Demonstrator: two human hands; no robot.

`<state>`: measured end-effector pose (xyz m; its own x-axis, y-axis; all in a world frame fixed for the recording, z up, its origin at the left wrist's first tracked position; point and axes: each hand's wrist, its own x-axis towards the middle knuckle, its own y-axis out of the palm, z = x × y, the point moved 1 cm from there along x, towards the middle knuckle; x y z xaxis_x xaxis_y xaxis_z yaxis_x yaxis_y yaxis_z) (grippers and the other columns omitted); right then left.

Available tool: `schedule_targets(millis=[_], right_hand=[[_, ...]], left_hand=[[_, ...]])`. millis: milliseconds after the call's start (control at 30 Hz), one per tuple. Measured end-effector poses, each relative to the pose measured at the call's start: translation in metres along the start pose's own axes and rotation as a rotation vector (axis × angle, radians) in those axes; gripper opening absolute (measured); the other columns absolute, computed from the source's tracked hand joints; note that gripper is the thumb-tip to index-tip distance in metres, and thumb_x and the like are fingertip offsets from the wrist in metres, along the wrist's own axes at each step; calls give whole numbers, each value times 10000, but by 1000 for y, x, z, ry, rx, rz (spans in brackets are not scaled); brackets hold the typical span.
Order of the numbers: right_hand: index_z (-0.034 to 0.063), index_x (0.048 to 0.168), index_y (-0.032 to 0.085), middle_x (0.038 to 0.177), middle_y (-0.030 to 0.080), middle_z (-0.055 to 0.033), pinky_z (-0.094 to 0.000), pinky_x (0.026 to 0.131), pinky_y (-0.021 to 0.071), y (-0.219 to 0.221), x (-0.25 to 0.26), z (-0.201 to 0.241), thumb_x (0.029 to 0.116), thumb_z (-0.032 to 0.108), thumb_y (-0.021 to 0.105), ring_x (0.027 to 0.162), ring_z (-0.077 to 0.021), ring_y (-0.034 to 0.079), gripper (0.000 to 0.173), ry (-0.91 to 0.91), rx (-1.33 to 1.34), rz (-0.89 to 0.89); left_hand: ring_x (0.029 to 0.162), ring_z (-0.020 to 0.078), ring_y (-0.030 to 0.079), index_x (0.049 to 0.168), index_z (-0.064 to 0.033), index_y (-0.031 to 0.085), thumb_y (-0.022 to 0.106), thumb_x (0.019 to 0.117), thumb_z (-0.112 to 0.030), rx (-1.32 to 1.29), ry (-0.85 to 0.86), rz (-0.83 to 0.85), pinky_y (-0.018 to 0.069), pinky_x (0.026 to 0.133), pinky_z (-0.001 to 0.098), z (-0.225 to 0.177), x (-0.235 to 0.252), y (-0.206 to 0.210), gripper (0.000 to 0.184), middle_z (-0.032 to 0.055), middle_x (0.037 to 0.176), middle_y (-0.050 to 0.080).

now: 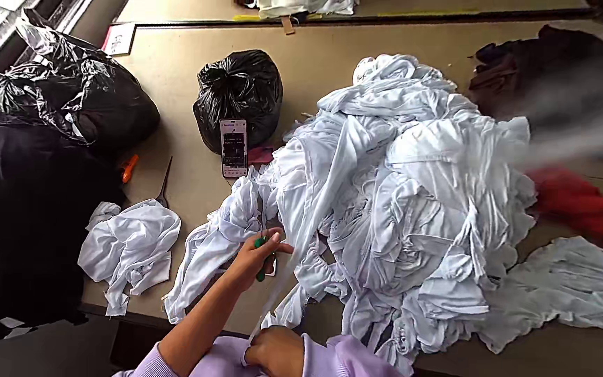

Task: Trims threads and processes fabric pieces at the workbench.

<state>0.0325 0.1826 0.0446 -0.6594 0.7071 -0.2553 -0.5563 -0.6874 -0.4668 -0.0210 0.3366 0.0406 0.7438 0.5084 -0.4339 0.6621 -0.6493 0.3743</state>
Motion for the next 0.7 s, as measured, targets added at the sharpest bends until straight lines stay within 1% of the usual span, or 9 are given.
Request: schedule_targets(millis=[133,233,300,367,433,500,567,633,700], right_hand=[[-40,1089,706,1027,704,-281,-644,864,484,5,-5,3,1019,35,511,1037,-479,665,221,123,-138,195],[17,875,753,814,722,-158,-487,667,550,30,-2,13,923,12,615,816,-329,724,146,-104,-469,-220],[115,743,718,717,687,-42,-365,613,525,41,5,14,888,52,628,705,-198,687,182,-236,-722,-570],[169,733,670,683,651,10,-338,630,502,48,4,10,942,116,581,684,-160,649,234,-208,-735,-789],[103,811,707,722,687,-34,-354,672,561,51,-12,2,995,186,552,729,-180,693,254,22,-412,-956],[-118,1065,683,958,743,-115,-339,852,580,41,-39,-8,1073,158,406,919,-166,717,392,284,405,-1097],[-76,1310,496,1068,713,-58,-320,831,573,11,-58,-19,1103,356,171,954,-122,694,579,372,1090,-1305],[28,1449,435,1219,692,-52,-384,913,566,-14,-64,-34,1040,624,261,1083,-162,683,744,229,1309,-1386],[81,1462,381,1271,637,-61,-409,935,552,-34,-59,-48,1042,555,374,1112,-184,654,633,154,1336,-1381]], left_hand=[[662,66,561,1467,6,471,627,1021,-171,492,129,78,474,600,249,-27,41,39,504,77,1023,722],[989,391,670,1492,18,451,757,943,-232,923,273,26,549,859,563,-29,41,54,677,267,1206,638],[830,373,667,1340,53,578,723,962,-170,949,279,97,547,756,547,-20,42,58,462,256,982,676],[647,269,612,991,36,662,647,984,-114,982,369,219,514,619,468,-7,35,58,151,148,734,622],[640,226,619,870,-2,664,657,933,-75,1040,510,341,523,608,439,-8,7,50,96,98,698,620],[668,227,626,846,18,664,655,902,-51,1001,589,524,521,627,408,-18,-31,33,89,116,718,629],[681,270,627,828,42,649,628,881,-33,921,551,777,507,637,432,-21,-66,15,94,157,719,624],[671,298,633,787,45,650,637,835,-12,891,423,957,498,628,467,-9,-92,2,76,171,704,631],[678,338,632,757,54,626,668,863,-27,1000,228,938,488,626,512,9,-109,-13,140,196,708,624]])
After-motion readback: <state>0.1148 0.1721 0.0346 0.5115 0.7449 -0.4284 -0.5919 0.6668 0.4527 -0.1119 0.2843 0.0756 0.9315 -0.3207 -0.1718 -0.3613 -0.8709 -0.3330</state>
